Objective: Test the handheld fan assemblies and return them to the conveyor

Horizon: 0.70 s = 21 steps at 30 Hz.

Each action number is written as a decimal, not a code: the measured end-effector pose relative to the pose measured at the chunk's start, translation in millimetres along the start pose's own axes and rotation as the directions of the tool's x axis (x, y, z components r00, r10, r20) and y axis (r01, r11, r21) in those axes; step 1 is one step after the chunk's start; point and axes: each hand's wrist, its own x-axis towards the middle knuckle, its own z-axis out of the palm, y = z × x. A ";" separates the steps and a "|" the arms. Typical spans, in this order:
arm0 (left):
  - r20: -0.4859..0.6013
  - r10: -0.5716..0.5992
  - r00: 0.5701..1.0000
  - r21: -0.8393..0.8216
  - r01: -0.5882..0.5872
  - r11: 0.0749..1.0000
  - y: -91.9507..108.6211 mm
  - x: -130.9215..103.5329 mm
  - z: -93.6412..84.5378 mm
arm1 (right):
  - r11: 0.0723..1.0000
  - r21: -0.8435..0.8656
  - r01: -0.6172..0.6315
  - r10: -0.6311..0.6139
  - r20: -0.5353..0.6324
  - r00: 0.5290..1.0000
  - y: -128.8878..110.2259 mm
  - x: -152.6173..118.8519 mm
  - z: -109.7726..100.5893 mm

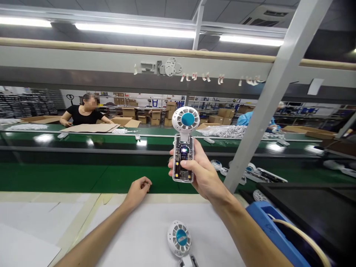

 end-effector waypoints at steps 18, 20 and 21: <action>-0.001 0.007 1.000 -0.043 -0.007 0.999 -1.3 -0.3 1.1 | 0.997 0.079 -0.021 0.031 -0.129 0.991 -24.6 -16.9 15.3; -0.006 0.005 1.000 -0.051 -0.006 0.999 1.0 -1.5 1.5 | 0.989 0.119 -0.089 0.102 -0.104 0.989 -30.2 -21.6 15.9; -0.009 0.005 1.000 -0.054 -0.006 0.999 2.0 -2.0 1.5 | 0.995 0.071 -0.066 0.075 -0.135 0.988 -32.7 -24.7 15.9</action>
